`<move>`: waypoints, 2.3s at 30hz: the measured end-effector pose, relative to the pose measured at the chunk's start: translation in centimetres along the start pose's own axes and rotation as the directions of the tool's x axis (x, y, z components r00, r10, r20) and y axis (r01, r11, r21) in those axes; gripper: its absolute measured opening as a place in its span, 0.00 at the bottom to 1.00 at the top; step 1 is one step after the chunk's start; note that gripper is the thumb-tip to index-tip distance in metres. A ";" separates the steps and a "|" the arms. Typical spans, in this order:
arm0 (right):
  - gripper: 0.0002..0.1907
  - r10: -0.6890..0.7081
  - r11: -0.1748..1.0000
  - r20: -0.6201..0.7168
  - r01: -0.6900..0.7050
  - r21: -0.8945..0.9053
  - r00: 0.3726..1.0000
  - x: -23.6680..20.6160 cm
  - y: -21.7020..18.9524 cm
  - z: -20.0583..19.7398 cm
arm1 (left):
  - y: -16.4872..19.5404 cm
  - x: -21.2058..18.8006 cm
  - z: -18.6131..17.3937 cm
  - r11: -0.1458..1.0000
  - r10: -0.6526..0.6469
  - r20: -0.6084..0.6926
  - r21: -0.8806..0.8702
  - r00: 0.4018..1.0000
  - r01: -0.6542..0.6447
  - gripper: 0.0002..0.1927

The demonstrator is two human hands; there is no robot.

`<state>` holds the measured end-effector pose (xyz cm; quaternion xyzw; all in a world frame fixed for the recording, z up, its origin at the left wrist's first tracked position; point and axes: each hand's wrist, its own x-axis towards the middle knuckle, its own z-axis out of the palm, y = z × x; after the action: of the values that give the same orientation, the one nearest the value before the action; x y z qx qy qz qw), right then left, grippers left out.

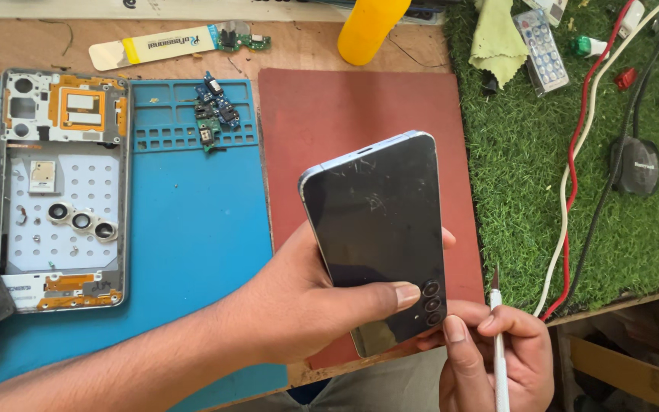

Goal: The person holds a smartphone face-down on a repair mat and uses a pen knife to scrape and cut along the edge of the phone's back glass, working around the camera corner and sides. They apply liquid from a yellow squeeze bottle onto the phone edge and continue prying the back panel loose with the blade.

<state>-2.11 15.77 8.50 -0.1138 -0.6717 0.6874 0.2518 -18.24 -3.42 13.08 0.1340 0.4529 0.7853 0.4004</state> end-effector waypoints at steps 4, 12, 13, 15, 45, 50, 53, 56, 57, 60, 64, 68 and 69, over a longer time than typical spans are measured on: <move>0.13 0.016 0.999 0.010 -0.017 0.036 1.000 -0.1 0.0 -0.5 | 0.2 0.1 0.1 1.000 -0.018 -0.004 0.001 1.000 0.018 0.25; 0.14 0.022 0.996 0.035 -0.025 0.085 0.999 0.0 0.0 -0.9 | 0.4 0.5 0.0 1.000 0.000 -0.020 -0.010 1.000 -0.001 0.27; 0.13 0.020 0.996 0.034 -0.023 0.085 0.999 0.0 0.0 -0.9 | 0.5 0.5 0.0 1.000 -0.010 -0.026 -0.022 1.000 0.010 0.28; 0.13 0.026 0.995 0.034 -0.029 0.097 0.999 -0.1 0.0 -0.9 | 0.6 0.7 0.0 0.998 -0.031 -0.037 -0.047 0.999 0.029 0.30; 0.10 0.022 0.979 -0.117 0.002 0.205 0.993 -0.1 -0.4 -1.5 | 1.1 0.5 -0.7 0.987 -0.075 -0.056 -0.144 0.996 0.067 0.29; 0.08 -0.072 0.988 -0.026 0.075 0.134 0.997 2.2 -1.4 -1.0 | 0.4 0.4 -0.9 0.993 -0.056 -0.016 -0.101 0.998 0.054 0.27; 0.10 -0.144 0.977 -0.065 0.152 0.147 0.987 3.2 -1.4 1.0 | 0.1 0.3 -1.0 0.993 -0.058 0.005 -0.101 0.998 0.059 0.26; 0.10 -0.156 0.975 -0.014 0.156 0.158 0.988 3.7 -1.9 2.7 | -0.1 0.2 -1.1 0.989 -0.033 0.038 -0.144 0.999 0.039 0.24; 0.10 -0.162 0.978 -0.007 0.161 0.133 0.987 3.7 -2.0 3.2 | -0.1 0.1 -1.2 0.987 -0.018 0.049 -0.160 0.999 0.026 0.23; 0.09 -0.170 0.984 -0.016 0.171 0.041 0.985 3.6 -2.5 4.2 | -0.1 0.1 -1.3 0.986 0.012 0.078 -0.167 0.997 0.001 0.22; 0.09 -0.158 0.987 0.017 0.158 -0.012 0.987 3.6 -3.1 4.3 | -0.3 0.1 -1.3 0.992 -0.005 0.064 -0.124 0.998 0.013 0.22; 0.09 -0.157 0.987 0.049 0.159 -0.029 0.986 3.5 -3.4 4.1 | -0.5 0.1 -1.3 0.994 -0.007 0.054 -0.108 0.998 0.013 0.22; 0.09 -0.155 0.987 0.044 0.157 -0.046 0.987 3.4 -3.4 4.1 | -0.5 0.1 -1.3 0.994 -0.012 0.054 -0.104 0.998 0.017 0.22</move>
<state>-6.37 13.82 12.76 -0.0530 -0.7001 0.6511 0.2883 -18.78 -3.98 11.96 0.1303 0.4015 0.8010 0.4245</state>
